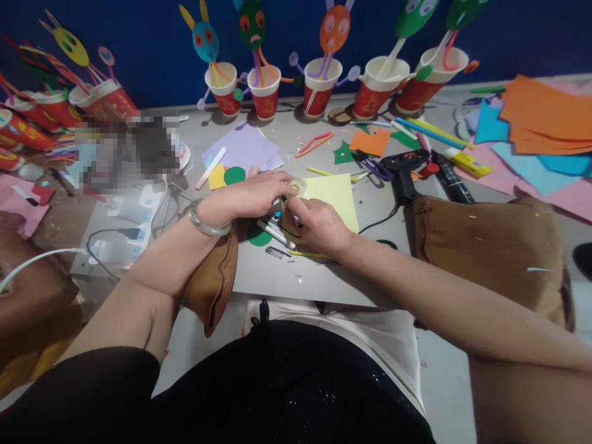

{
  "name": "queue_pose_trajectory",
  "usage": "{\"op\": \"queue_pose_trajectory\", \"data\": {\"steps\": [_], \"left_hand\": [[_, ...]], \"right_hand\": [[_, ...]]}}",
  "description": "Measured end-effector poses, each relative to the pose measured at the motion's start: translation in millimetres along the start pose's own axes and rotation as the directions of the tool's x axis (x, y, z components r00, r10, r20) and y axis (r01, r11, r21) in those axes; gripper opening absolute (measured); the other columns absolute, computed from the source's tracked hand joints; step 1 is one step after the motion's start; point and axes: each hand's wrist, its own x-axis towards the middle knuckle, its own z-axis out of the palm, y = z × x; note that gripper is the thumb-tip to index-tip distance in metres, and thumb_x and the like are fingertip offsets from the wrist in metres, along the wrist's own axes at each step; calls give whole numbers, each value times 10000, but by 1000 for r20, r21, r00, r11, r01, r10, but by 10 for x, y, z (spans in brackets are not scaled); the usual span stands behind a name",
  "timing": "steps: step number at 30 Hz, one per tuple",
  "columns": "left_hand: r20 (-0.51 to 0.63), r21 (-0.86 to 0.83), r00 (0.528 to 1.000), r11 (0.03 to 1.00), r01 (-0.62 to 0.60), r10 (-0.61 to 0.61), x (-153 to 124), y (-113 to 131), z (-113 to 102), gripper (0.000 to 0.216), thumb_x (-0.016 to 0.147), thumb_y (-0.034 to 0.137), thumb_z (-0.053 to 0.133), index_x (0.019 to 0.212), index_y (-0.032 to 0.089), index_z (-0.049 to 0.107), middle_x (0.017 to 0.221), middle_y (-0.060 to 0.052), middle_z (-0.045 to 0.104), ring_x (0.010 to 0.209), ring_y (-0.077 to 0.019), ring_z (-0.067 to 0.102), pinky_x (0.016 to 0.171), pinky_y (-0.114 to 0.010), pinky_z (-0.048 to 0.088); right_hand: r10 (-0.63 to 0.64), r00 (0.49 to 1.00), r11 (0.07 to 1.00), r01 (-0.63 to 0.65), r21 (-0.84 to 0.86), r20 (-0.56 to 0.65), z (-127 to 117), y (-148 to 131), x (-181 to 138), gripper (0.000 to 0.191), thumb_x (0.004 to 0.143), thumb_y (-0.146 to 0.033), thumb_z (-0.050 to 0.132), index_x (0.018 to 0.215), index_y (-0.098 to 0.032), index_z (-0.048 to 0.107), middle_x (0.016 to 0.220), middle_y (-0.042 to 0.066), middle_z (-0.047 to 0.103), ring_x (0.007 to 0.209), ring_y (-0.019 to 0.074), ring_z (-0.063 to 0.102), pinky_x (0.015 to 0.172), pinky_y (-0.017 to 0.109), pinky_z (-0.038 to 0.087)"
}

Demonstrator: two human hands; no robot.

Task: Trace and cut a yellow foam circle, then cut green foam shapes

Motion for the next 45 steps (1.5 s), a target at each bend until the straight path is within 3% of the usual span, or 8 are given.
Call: {"op": "queue_pose_trajectory", "data": {"steps": [7,12,18,22,27,38,42,45], "left_hand": [[8,11,1000,1000,17,-17,22,-4,17,489,904,19,419,1184,260,738,1365,-89,653,1292,-282,582,1053,-489,373],[14,13,1000,1000,22,-22,14,6,5,508,877,-4,425,1186,255,733,1376,-84,649,1277,-272,592,1050,-478,374],[-3,-2,1000,1000,7,-7,20,-13,28,495,879,1,422,1172,254,731,1373,-93,652,1295,-289,596,1050,-493,373],[-21,6,1000,1000,3,-3,25,-22,41,480,872,-3,427,1139,255,731,1333,-85,665,1289,-283,597,1047,-482,375],[-8,-26,1000,1000,6,-6,18,-20,32,452,893,16,440,1139,256,733,1357,-82,663,1286,-285,598,1074,-484,362],[-13,-2,1000,1000,-1,1,17,-17,28,462,884,0,426,1118,251,735,1305,-83,661,1234,-279,612,1047,-477,375],[7,-2,1000,1000,14,-14,2,2,3,498,861,-13,432,1155,257,730,1363,-85,651,1274,-286,602,1047,-478,373],[6,-3,1000,1000,13,-13,2,6,-2,527,850,-25,426,1179,255,728,1401,-94,636,1286,-291,599,1042,-483,370]], "right_hand": [[28,999,997,-30,70,35,-163,-24,-73,123,1007,-239,497,947,-238,604,792,65,739,650,212,663,618,318,488],[56,998,995,-57,87,11,-125,8,-91,121,1007,-251,504,991,-243,623,841,72,765,710,226,701,656,326,523],[20,999,993,-15,120,-43,-210,42,-120,104,1004,-270,516,950,-237,598,768,59,740,625,205,671,581,309,489],[75,997,988,-74,135,1,-220,61,-148,102,999,-275,527,964,-249,619,790,68,757,667,232,699,618,341,524],[29,1000,988,-29,154,4,-191,109,-161,99,999,-258,519,991,-240,616,805,73,754,685,233,717,635,344,551],[155,988,977,-152,148,-12,-337,232,-265,91,1010,-287,529,961,-298,605,844,67,770,712,273,728,650,415,563],[130,987,982,-116,148,-89,-301,282,-259,83,1015,-293,536,962,-288,599,813,60,749,690,252,704,640,387,542],[109,991,985,-98,140,-72,-282,285,-262,78,1013,-285,531,986,-279,604,817,63,742,693,248,696,645,380,537]]}}
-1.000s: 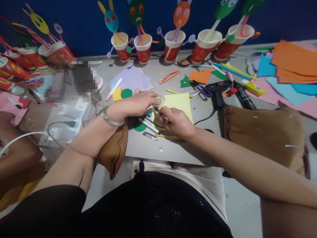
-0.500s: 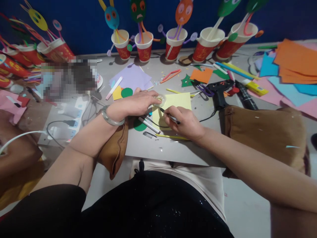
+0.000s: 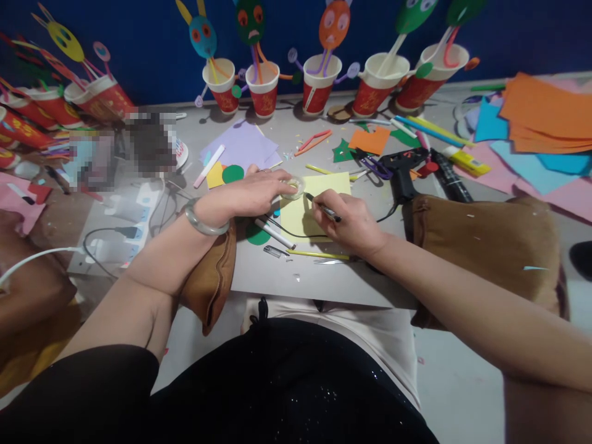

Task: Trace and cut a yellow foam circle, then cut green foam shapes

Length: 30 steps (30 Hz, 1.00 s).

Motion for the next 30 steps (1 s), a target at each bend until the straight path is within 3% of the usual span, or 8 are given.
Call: {"op": "queue_pose_trajectory", "data": {"steps": [4,8,13,17,21,26,30], "left_hand": [[-9,1,1000,1000,-17,17,7,-8,10,503,875,-11,413,1173,246,726,1378,-98,645,1279,-289,600,1027,-478,370],[-17,6,1000,1000,-16,16,8,-14,17,457,880,6,423,1127,245,724,1351,-86,656,1264,-281,604,1020,-473,368],[-38,-4,999,999,-33,33,29,-36,35,441,873,14,429,1093,242,735,1310,-91,675,1242,-279,609,1029,-473,376],[-79,-14,997,1000,-9,8,58,-48,69,466,842,-14,435,1123,227,718,1289,-90,701,1216,-258,624,1034,-457,373],[-178,-64,983,997,30,-41,85,-43,105,461,927,28,389,1251,199,669,1297,-117,715,1236,-276,626,1042,-465,365],[-210,-86,976,996,33,-50,128,-42,113,406,996,112,377,1287,177,653,1302,-145,722,1289,-312,601,1058,-479,353],[-204,-122,975,990,64,-88,148,-25,64,390,1019,170,401,1334,175,630,1329,-141,714,1323,-323,578,1077,-483,347]], "right_hand": [[5,998,1000,-4,-14,70,18,-61,-20,113,1010,-258,512,1016,-272,624,840,81,743,729,270,710,674,396,555],[-91,993,996,89,29,79,5,-162,-33,111,1000,-237,520,1002,-264,628,812,66,746,692,240,706,640,366,560],[-171,978,982,179,59,-117,-105,-226,-40,181,1011,-205,558,1124,-287,673,852,57,803,641,232,717,629,381,567],[-17,991,999,22,35,-134,-118,-135,31,301,1038,-225,508,1299,-275,649,973,80,826,741,250,769,693,398,591],[94,994,991,-98,-86,-53,30,26,206,239,985,-328,585,1184,-214,651,993,127,794,845,301,767,708,415,576],[173,985,980,-172,-99,4,272,154,430,466,820,-486,795,1166,-232,615,961,88,783,682,265,689,576,362,479],[250,967,967,-247,-56,51,377,168,546,473,782,-471,845,1110,-236,599,844,54,747,638,246,654,567,354,460]]}}
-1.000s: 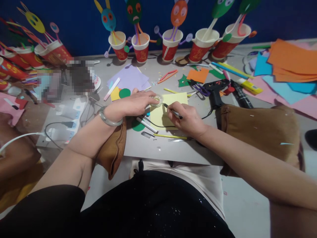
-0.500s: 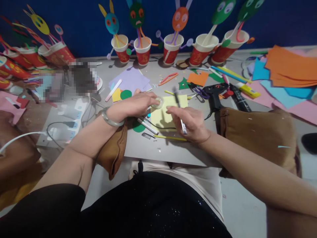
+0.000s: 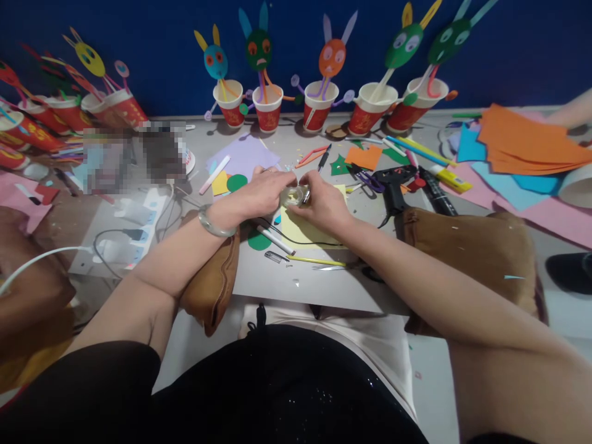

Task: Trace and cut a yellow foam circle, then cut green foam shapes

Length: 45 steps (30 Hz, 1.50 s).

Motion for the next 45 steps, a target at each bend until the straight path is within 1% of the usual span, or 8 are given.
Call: {"op": "queue_pose_trajectory", "data": {"steps": [6,10,14,18,25,29,32,45], "left_hand": [[-161,-56,979,991,121,-128,3,31,-62,351,1025,172,392,1312,205,593,1367,-130,689,1282,-316,573,1065,-483,360],[-258,-61,954,988,140,-151,14,-22,-18,391,980,59,346,1236,226,589,1299,-111,690,1222,-284,589,1050,-466,357],[-275,-58,949,988,142,-152,36,-67,27,402,923,21,370,1197,214,591,1232,-100,698,1168,-279,592,1025,-461,362],[-296,-66,938,984,168,-180,37,-65,30,404,903,12,371,1166,201,614,1184,-91,708,1138,-257,612,1004,-440,370],[-256,-61,949,983,172,-182,14,-37,-6,430,833,-10,402,1135,185,637,1104,-77,744,1063,-223,658,962,-410,406],[-56,30,986,987,159,-157,-49,47,-53,250,866,125,520,1068,185,654,997,-70,763,919,-227,672,797,-369,404],[107,110,989,990,87,-99,-121,112,-77,186,879,286,598,1027,185,647,910,-62,752,852,-239,669,776,-378,391],[243,236,965,971,40,-99,-232,122,-95,251,849,79,479,1066,168,569,1068,-97,756,956,-258,683,811,-392,362]], "right_hand": [[65,994,950,-34,310,-88,-139,145,117,493,800,-459,876,1068,-252,519,988,76,764,667,194,679,568,343,526],[283,959,718,-188,670,-33,-325,358,171,440,884,-495,812,1024,-276,457,865,45,731,633,172,700,546,328,530],[411,905,583,-171,794,-107,-409,394,66,552,732,-550,921,986,-307,496,858,-37,679,688,202,705,584,381,563],[365,911,686,-122,717,-194,-422,296,-78,516,736,-563,920,988,-340,530,1078,7,725,874,246,690,752,495,593],[197,929,873,-20,488,-314,-464,291,-169,477,767,-554,870,1017,-314,543,1139,69,753,755,218,618,723,465,558],[-37,994,959,64,276,-105,-481,244,-277,406,799,-465,806,1061,-274,560,1197,118,780,767,240,697,703,428,570],[-184,978,978,171,122,100,-484,161,-341,315,850,-376,708,1109,-233,601,1171,143,797,892,289,760,756,406,574],[-84,945,966,155,-206,315,-505,-54,-333,372,886,-367,600,1180,-149,664,1052,175,800,893,321,746,695,352,448]]}}
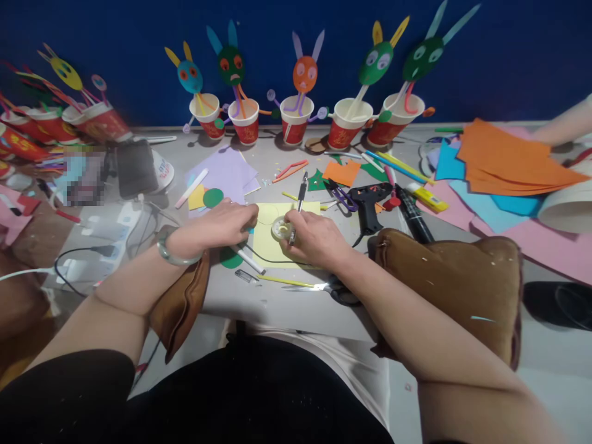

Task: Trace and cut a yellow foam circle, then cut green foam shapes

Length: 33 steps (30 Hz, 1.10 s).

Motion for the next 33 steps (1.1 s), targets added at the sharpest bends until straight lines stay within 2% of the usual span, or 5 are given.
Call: {"op": "queue_pose_trajectory", "data": {"steps": [6,12,22,33], "left_hand": [[22,16,999,1000,26,-27,46,8,-13,276,861,56,460,1059,173,615,1047,-100,781,971,-271,712,776,-385,341],[3,-45,999,998,47,-47,48,4,-44,293,791,43,513,1025,180,623,1082,-79,791,1028,-282,720,874,-401,376],[-176,-66,963,978,197,-206,75,19,-78,371,858,54,482,1157,162,672,1160,-147,797,1131,-327,723,933,-437,374],[-202,-34,959,980,194,-197,108,-23,-24,314,853,56,495,1009,146,752,1113,-153,811,1070,-313,737,947,-448,393]], "right_hand": [[14,1000,1000,-14,-14,8,-17,-21,3,378,893,-381,590,1186,-154,663,1046,176,801,870,315,735,684,346,420],[7,1000,1000,-8,-29,-15,36,18,-6,411,883,-412,586,1204,-164,659,1037,172,801,881,330,740,673,352,425],[9,998,1000,-10,-24,-57,45,19,-11,407,858,-409,603,1187,-181,672,1072,167,804,902,338,747,656,359,441],[12,1000,997,-12,-70,-1,4,6,3,393,843,-439,622,1127,-177,695,963,159,787,863,327,723,647,351,386]]}}
